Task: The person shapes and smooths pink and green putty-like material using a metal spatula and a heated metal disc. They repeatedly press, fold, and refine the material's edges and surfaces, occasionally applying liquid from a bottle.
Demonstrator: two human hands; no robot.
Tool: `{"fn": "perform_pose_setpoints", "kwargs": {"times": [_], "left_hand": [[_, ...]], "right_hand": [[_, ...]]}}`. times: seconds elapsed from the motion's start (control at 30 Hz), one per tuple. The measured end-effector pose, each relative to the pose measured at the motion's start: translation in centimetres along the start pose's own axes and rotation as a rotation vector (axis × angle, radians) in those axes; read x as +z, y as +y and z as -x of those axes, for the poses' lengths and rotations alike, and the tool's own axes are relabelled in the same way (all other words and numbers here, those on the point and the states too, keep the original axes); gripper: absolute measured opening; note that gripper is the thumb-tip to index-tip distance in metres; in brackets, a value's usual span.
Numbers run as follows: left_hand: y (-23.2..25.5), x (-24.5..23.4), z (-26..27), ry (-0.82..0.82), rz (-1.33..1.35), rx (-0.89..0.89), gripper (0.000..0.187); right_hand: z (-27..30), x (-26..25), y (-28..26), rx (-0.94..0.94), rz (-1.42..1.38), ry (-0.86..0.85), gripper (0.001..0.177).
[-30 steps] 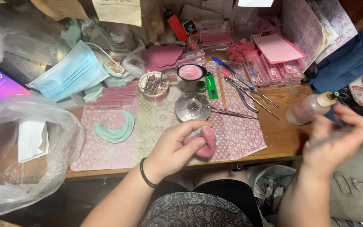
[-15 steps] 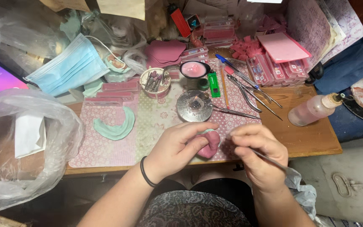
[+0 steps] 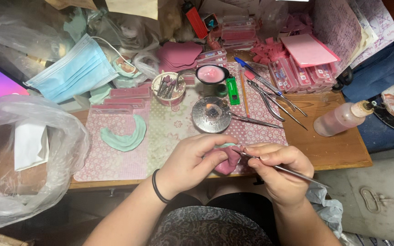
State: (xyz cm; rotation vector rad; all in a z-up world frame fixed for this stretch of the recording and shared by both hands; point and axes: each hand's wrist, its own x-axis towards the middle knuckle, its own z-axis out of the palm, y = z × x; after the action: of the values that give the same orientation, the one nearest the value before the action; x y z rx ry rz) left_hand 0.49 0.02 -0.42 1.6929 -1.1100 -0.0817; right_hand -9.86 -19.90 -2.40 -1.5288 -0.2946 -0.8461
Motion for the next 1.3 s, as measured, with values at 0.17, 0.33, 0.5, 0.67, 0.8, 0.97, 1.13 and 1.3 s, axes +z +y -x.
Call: {"fn": "perform_pose_setpoints", "kwargs": {"times": [0.17,0.33,0.5,0.67,0.8,0.97,1.13,1.3], "left_hand": [[0.2,0.0,0.0,0.01,-0.036,-0.001,0.027],[1.4,-0.4,-0.2,-0.027,0.019,0.009,0.024],[1.5,-0.1,0.2,-0.107,0.293,-0.173,0.023],[1.4,0.0,0.1,-0.104,0.43,-0.229,0.028],[1.3,0.1,0.2,-0.103,0.439,-0.222,0.026],[1.7,0.0,0.0,-0.098,0.431,-0.214,0.024],[1.6,0.1,0.1,-0.1,0.43,-0.209,0.024],[0.4,0.1,0.3,-0.021,0.315,-0.078,0.03]], "right_hand": [[0.2,0.0,0.2,0.068,-0.087,-0.028,0.024],[0.5,0.2,-0.3,0.099,-0.043,-0.008,0.024],[0.8,1.1,-1.1,0.051,-0.101,0.041,0.02],[1.5,2.2,-0.7,-0.011,-0.132,0.094,0.021],[1.7,2.7,-0.4,-0.076,-0.116,0.107,0.02],[1.7,3.1,-0.2,-0.11,-0.139,0.138,0.018],[2.0,3.2,0.0,-0.094,-0.251,0.155,0.015],[1.1,3.4,-0.5,-0.102,-0.397,0.162,0.013]]}}
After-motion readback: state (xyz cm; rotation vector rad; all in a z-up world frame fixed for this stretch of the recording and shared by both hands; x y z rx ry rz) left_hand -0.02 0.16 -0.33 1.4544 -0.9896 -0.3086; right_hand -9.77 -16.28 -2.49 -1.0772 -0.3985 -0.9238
